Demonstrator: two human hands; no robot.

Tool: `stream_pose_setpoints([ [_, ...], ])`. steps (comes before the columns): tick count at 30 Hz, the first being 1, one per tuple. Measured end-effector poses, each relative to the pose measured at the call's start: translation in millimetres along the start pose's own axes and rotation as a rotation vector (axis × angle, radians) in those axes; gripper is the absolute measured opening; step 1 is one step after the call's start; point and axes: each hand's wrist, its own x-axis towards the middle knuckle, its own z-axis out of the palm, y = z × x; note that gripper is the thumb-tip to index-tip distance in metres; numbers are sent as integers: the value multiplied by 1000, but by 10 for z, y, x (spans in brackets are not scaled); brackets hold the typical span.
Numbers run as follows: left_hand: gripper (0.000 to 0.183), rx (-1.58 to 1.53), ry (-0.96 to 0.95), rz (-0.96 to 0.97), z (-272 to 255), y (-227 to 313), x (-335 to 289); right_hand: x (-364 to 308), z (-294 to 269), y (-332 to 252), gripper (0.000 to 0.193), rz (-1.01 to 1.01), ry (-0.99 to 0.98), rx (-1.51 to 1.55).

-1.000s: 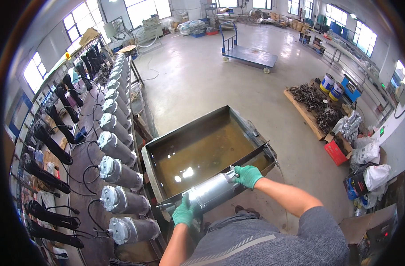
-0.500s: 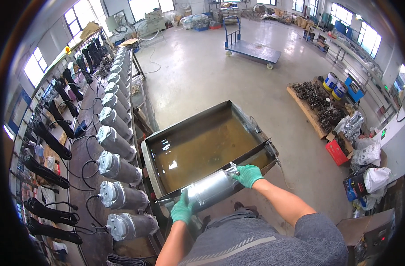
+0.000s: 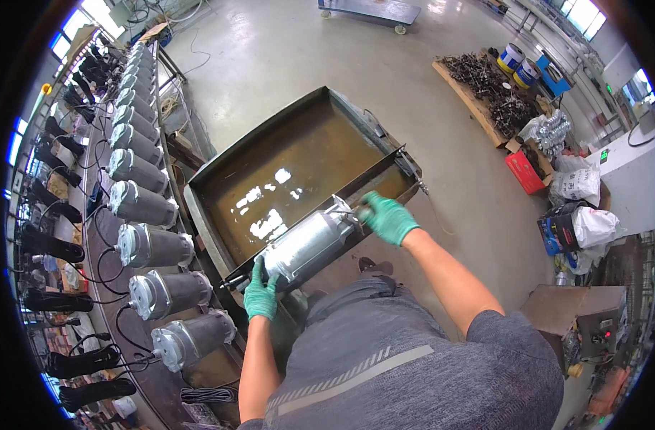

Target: The person tests industrial pump units for leaks by submerging them in a water tank, rotating them to check for air bubbles, and then placing them back onto a staging area.

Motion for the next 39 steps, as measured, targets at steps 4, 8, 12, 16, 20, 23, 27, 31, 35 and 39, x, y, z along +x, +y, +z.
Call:
stream_pose_setpoints([
  [4,70,-305,-37,-104,-33,109,-9,295,-22,1374,50,214,583,3],
  [8,74,-300,-56,-33,52,102,73,513,-10,2192,64,552,475,195],
  [12,73,-319,-23,-73,2,37,0,1160,-224,1779,72,509,224,432],
  [16,72,-313,-39,-83,-46,100,-2,1739,-322,1658,76,490,214,442],
  [20,73,-230,1,-121,-8,36,-18,1668,-276,1353,55,111,229,194],
  [23,75,-310,2,-68,55,-18,13,1045,-581,502,37,-76,112,177],
  [27,74,-277,-21,-89,34,126,47,390,-504,-110,27,-205,56,187],
  [31,72,-228,15,-62,70,8,34,91,-306,-549,27,-312,-2,36],
  [35,72,-204,6,-83,74,-30,32,146,6,-460,20,-465,51,-171],
  [39,73,-153,-14,-111,41,72,59,177,119,-425,24,-516,148,-352],
])
